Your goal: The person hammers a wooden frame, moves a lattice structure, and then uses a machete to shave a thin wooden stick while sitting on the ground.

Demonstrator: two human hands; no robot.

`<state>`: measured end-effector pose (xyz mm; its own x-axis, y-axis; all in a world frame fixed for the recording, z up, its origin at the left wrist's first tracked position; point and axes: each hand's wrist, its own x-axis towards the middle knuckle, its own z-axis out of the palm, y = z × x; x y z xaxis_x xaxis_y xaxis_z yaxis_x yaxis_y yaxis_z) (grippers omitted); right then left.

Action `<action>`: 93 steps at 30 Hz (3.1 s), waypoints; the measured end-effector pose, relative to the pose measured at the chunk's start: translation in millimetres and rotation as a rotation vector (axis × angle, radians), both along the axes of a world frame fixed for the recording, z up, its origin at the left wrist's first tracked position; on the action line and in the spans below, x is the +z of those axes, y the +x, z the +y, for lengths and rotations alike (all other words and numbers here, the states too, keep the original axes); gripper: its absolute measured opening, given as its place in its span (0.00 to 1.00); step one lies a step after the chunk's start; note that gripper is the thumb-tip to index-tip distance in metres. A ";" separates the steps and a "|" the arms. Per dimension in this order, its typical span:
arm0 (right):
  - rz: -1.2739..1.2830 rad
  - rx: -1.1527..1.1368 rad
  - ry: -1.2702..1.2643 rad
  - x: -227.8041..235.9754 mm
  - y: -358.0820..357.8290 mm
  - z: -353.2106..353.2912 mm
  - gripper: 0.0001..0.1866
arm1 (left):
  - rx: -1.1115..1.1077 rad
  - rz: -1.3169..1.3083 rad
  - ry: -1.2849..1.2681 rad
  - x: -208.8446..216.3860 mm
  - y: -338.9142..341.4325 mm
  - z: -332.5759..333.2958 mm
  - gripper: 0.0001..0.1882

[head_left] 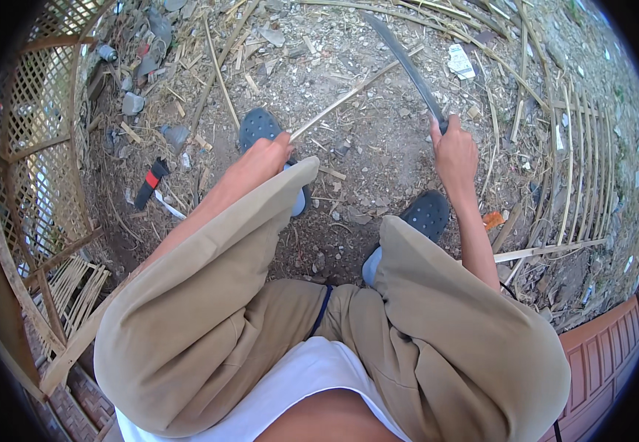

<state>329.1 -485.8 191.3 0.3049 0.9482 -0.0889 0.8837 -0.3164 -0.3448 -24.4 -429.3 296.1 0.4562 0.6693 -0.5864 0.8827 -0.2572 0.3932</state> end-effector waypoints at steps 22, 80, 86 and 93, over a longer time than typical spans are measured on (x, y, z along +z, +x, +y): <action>0.038 -0.133 -0.064 -38.2 27.0 13.4 0.27 | 0.023 -0.015 -0.145 -16.3 -20.0 -1.5 0.11; 0.221 0.225 -0.157 -26.4 -118.4 -68.0 0.22 | 0.478 -0.548 0.342 -81.4 -19.8 -58.7 0.09; 0.222 0.148 -0.193 -27.8 -103.0 -62.7 0.23 | 0.456 -0.529 0.285 -83.7 -22.9 -55.0 0.09; 0.182 0.203 -0.195 -26.6 -103.5 -60.7 0.24 | 0.439 -0.515 0.244 -79.7 -23.7 -54.2 0.09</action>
